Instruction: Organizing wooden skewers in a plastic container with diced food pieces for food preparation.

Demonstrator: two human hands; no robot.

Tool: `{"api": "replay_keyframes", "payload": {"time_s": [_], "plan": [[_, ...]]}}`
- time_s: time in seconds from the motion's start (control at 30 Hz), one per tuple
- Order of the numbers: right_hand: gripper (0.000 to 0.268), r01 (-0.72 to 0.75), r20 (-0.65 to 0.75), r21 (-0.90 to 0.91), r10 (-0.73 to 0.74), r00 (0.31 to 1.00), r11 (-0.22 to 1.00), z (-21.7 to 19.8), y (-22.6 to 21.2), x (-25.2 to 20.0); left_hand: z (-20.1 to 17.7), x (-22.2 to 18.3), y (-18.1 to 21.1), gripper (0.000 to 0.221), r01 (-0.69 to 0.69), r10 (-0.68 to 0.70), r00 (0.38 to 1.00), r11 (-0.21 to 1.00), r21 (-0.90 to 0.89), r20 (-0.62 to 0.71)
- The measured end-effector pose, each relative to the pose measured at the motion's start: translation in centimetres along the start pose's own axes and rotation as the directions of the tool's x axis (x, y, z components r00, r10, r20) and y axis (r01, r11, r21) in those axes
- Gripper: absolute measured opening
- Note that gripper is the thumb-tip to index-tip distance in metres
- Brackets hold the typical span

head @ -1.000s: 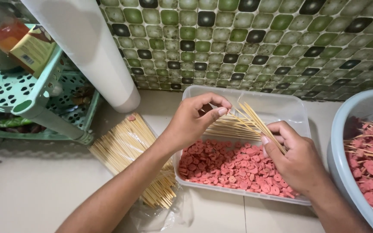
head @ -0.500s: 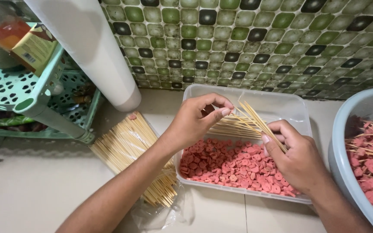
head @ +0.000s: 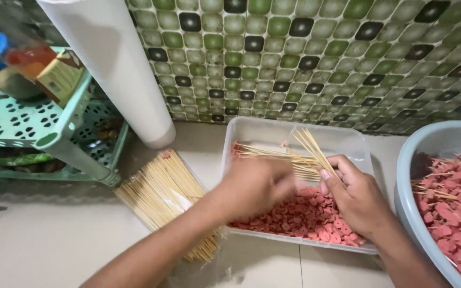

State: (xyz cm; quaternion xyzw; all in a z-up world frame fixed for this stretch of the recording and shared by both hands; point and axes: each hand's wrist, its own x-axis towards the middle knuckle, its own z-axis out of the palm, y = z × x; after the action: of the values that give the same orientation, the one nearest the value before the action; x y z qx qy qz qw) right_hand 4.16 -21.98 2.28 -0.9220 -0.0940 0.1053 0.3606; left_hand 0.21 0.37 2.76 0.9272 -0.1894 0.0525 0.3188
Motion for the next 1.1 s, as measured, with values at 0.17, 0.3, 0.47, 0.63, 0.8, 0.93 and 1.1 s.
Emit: {"api": "replay_keyframes", "payload": {"time_s": [0.17,0.3,0.47,0.63,0.8,0.93,1.1], "plan": [[0.028,0.072,0.001,-0.001,-0.072,0.997,0.997,0.5,0.8,0.0,2.1,-2.9,2.8,0.045,-0.243,0.277,0.92,0.958,-0.153,0.277],[0.029,0.002,0.051,-0.038,0.0,0.999,0.999,0.8,-0.3,0.1,4.7,-3.2,1.5,0.027,-0.302,0.275,0.89,0.953,0.018,0.362],[0.02,0.052,0.099,-0.064,-0.046,0.994,0.997,0.8,-1.8,1.1,4.4,-3.3,1.5,0.024,-0.273,0.259,0.899,0.962,-0.01,0.354],[0.022,0.164,0.137,-0.27,-0.131,0.982,0.949,1.6,-4.0,3.8,4.1,-3.5,1.6,0.025,-0.215,0.213,0.891,0.976,-0.041,0.401],[0.017,0.277,0.248,-0.352,-0.197,0.949,0.894,2.7,-3.4,7.9,4.9,-3.5,1.1,0.026,-0.243,0.243,0.901,0.969,-0.047,0.359],[0.021,0.243,0.263,-0.352,-0.154,0.952,0.904,4.0,-2.4,9.3,5.5,-3.2,0.9,0.028,-0.25,0.235,0.898,0.968,-0.006,0.371],[0.017,0.321,0.237,-0.292,-0.257,0.937,0.901,5.1,-1.3,10.1,5.9,-2.9,0.7,0.031,-0.275,0.258,0.885,0.961,-0.011,0.389]]}}
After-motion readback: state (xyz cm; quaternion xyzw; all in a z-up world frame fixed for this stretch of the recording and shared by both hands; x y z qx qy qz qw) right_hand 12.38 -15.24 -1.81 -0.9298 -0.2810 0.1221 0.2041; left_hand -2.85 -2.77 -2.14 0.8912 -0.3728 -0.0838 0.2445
